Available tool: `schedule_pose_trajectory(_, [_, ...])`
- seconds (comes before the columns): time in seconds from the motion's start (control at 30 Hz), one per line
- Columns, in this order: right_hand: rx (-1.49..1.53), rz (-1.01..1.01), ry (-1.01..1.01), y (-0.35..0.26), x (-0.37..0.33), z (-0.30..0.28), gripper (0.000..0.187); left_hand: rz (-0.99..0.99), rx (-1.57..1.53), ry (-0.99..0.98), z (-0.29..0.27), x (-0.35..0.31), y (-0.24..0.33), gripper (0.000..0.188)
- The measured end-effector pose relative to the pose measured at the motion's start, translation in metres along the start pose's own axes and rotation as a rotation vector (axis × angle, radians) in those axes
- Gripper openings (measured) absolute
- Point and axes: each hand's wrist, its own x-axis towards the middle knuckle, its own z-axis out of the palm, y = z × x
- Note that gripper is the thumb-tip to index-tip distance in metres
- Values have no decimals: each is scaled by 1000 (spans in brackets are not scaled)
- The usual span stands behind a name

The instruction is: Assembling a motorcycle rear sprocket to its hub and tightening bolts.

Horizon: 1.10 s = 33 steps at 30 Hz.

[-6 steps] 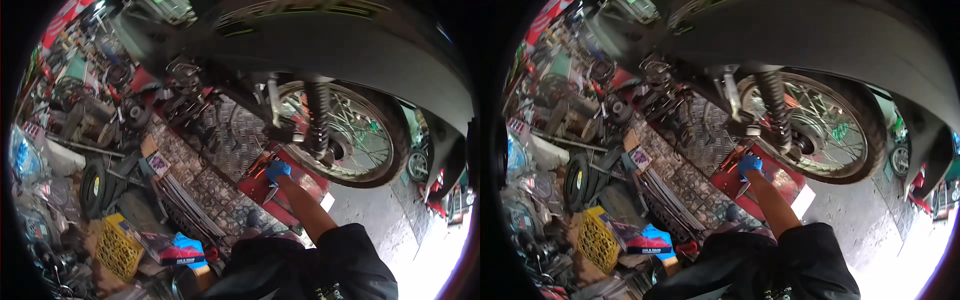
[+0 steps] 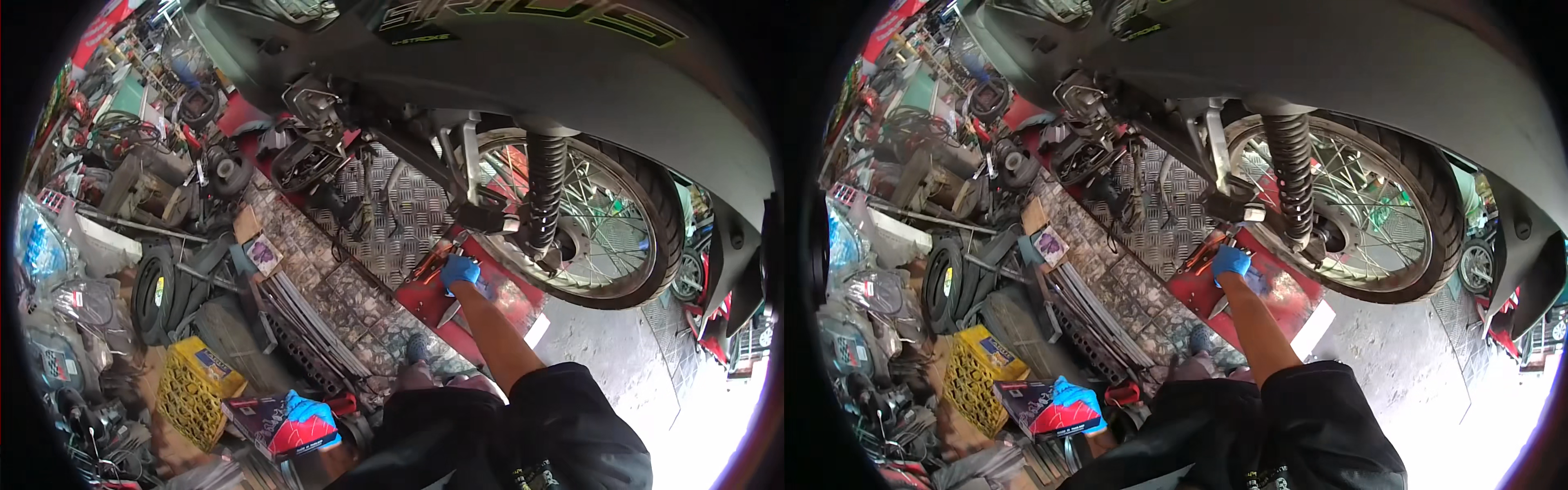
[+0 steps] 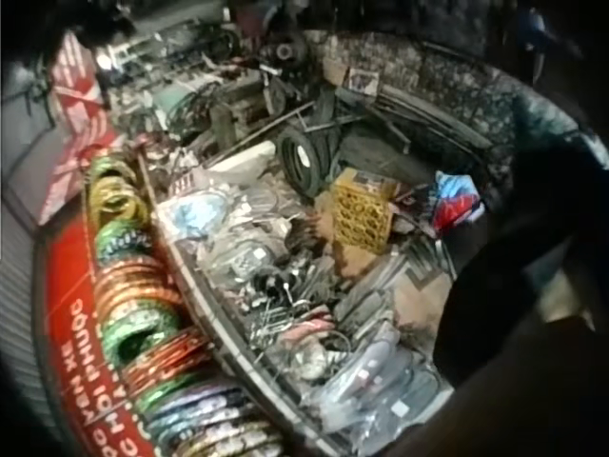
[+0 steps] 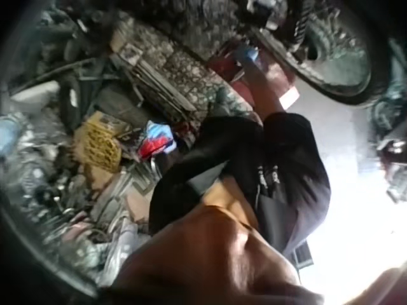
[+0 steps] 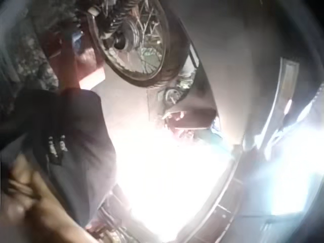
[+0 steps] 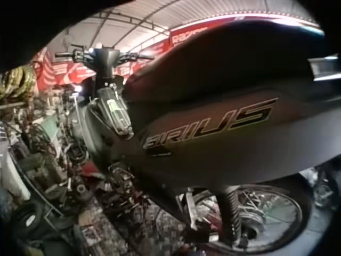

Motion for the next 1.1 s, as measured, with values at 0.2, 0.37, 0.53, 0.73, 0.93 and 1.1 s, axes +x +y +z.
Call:
schedule_pose_trajectory(0.2, [77, 1, -91, 9, -20, -14, 34, -272, 267, 320, -14, 3, 59, 41])
schedule_pose_trajectory(0.37, [444, 61, -159, 40, -60, -42, 41, -527, 267, 562, -100, 91, -43, 35])
schedule_pose_trajectory(0.53, [1117, 26, -540, 107, -178, -108, 52, -768, 351, 834, -128, 77, -122, 33])
schedule_pose_trajectory(0.73, [1173, 295, -13, 284, -334, 47, 31, -971, 1275, 1100, -182, 55, -226, 43])
schedule_pose_trajectory(0.93, [1261, 990, 108, 399, -525, 152, 39, -1353, 1565, 988, -239, -2, -269, 55])
schedule_pose_trajectory(1.1, [1641, 1214, 204, 484, -632, 219, 27, -1462, 1608, 875, -293, -117, -327, 56])
